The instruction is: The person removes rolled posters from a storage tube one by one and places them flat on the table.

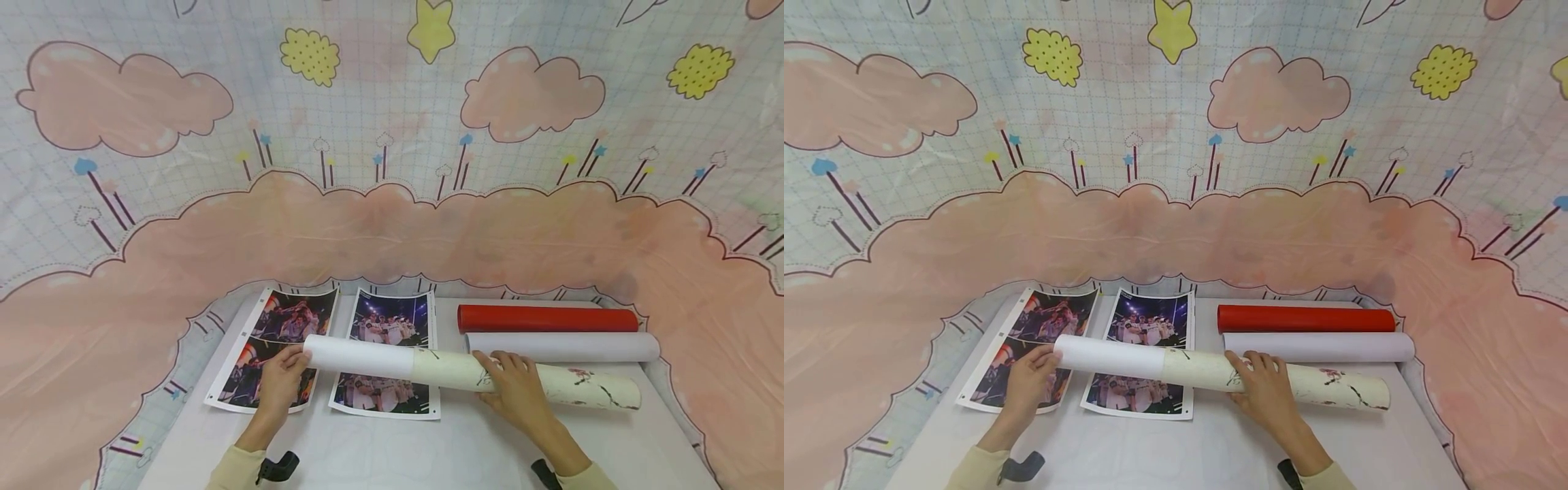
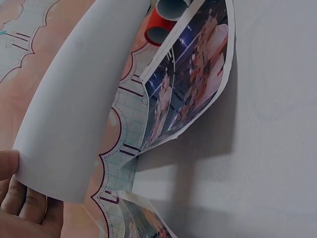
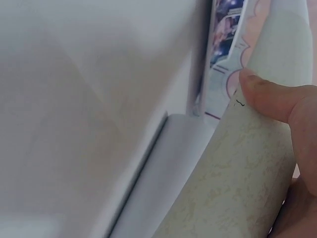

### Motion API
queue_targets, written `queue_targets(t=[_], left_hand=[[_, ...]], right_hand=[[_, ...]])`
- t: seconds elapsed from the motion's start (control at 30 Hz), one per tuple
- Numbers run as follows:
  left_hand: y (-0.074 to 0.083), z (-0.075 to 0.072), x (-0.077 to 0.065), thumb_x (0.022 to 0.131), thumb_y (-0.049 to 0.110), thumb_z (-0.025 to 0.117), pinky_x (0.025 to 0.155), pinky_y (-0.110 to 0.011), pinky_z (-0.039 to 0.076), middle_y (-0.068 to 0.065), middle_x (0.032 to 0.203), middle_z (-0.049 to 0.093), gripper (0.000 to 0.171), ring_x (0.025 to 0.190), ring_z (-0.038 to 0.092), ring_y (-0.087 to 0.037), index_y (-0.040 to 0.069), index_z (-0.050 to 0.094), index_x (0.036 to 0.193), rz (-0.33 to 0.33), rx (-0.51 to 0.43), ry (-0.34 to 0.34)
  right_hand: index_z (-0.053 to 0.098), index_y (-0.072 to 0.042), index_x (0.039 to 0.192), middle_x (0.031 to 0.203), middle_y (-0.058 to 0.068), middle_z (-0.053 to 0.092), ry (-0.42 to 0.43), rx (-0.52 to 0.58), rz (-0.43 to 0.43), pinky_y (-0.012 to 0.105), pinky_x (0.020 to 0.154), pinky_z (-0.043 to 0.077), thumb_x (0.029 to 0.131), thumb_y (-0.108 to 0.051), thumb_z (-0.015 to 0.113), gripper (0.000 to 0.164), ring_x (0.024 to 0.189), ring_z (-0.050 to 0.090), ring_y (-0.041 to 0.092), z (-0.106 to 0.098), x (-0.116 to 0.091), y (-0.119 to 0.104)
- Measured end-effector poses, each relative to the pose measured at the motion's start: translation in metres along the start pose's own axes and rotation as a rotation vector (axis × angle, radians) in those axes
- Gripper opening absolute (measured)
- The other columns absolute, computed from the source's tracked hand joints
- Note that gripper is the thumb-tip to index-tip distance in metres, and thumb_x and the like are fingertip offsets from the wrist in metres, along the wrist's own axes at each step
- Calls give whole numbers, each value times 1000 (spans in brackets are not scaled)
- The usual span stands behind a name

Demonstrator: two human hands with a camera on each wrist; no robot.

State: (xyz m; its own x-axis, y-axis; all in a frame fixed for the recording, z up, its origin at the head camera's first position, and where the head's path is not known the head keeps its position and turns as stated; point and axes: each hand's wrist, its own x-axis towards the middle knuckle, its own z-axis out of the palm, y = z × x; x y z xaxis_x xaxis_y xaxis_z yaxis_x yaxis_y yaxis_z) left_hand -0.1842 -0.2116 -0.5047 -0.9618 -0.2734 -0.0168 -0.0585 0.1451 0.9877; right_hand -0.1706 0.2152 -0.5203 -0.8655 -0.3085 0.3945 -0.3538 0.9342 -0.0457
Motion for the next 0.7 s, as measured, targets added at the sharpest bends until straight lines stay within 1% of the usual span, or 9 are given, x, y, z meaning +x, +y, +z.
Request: queue_targets(t=[0.03, 0.07, 0.2, 0.3, 0.43, 0.53, 0.63, 0.7], left_hand=[[0, -1, 0, 95, 12, 64, 43, -19, 32, 18, 79, 66, 27, 51, 35, -4, -1, 64, 119, -8, -7, -2], [-1, -1, 0, 95, 13, 64, 42, -19, 33, 19, 78, 66, 27, 50, 36, -4, -1, 64, 118, -12, -13, -1], [-2, -3, 2, 95, 12, 64, 47, -20, 42, 21, 76, 65, 27, 55, 47, -7, -1, 63, 118, -20, -22, 10], [-2, -5, 2, 95, 11, 63, 51, -21, 46, 21, 77, 65, 26, 59, 51, -8, -1, 63, 119, -19, -15, 15], [-2, -6, 2, 95, 10, 62, 52, -21, 48, 19, 79, 66, 26, 59, 50, -7, -1, 63, 119, -13, 0, 22], [-2, -7, 2, 96, 11, 63, 53, -23, 49, 15, 83, 68, 27, 60, 52, -6, -1, 64, 120, -10, 15, 30], [-3, -8, 3, 96, 12, 63, 54, -24, 50, 14, 85, 69, 27, 62, 55, -8, 0, 64, 120, -3, 24, 37], [-4, -9, 4, 96, 12, 63, 54, -24, 50, 16, 84, 68, 27, 65, 57, -9, 0, 64, 120, 0, 25, 44]], right_hand=[[56, -25, 137, 116, 10, 63, -7, -2, 3, 56, 94, 44, 62, -38, 91, 84, 108, 59, 35, 0, 0, 0], [56, -25, 137, 116, 11, 63, -11, -4, 5, 56, 94, 44, 62, -38, 91, 83, 108, 59, 35, -1, 0, 0], [56, -25, 137, 116, 11, 63, -17, -3, 11, 56, 94, 44, 62, -38, 91, 83, 108, 59, 35, -3, -2, 2], [57, -25, 136, 114, 11, 63, 4, 4, -3, 55, 93, 44, 60, -37, 92, 84, 107, 60, 36, -2, -3, 4], [57, -24, 135, 113, 11, 64, 16, 6, -16, 55, 93, 44, 60, -38, 92, 84, 107, 60, 36, -1, -4, 8], [57, -24, 136, 115, 11, 63, -1, 10, -7, 55, 94, 44, 61, -37, 91, 84, 108, 59, 36, -1, -5, 10], [57, -24, 137, 116, 11, 63, -13, 15, 1, 55, 95, 43, 62, -37, 91, 83, 109, 59, 36, -1, -6, 11], [57, -24, 137, 116, 11, 63, -14, 18, 5, 56, 95, 43, 62, -37, 91, 83, 109, 59, 36, -2, -7, 12]])
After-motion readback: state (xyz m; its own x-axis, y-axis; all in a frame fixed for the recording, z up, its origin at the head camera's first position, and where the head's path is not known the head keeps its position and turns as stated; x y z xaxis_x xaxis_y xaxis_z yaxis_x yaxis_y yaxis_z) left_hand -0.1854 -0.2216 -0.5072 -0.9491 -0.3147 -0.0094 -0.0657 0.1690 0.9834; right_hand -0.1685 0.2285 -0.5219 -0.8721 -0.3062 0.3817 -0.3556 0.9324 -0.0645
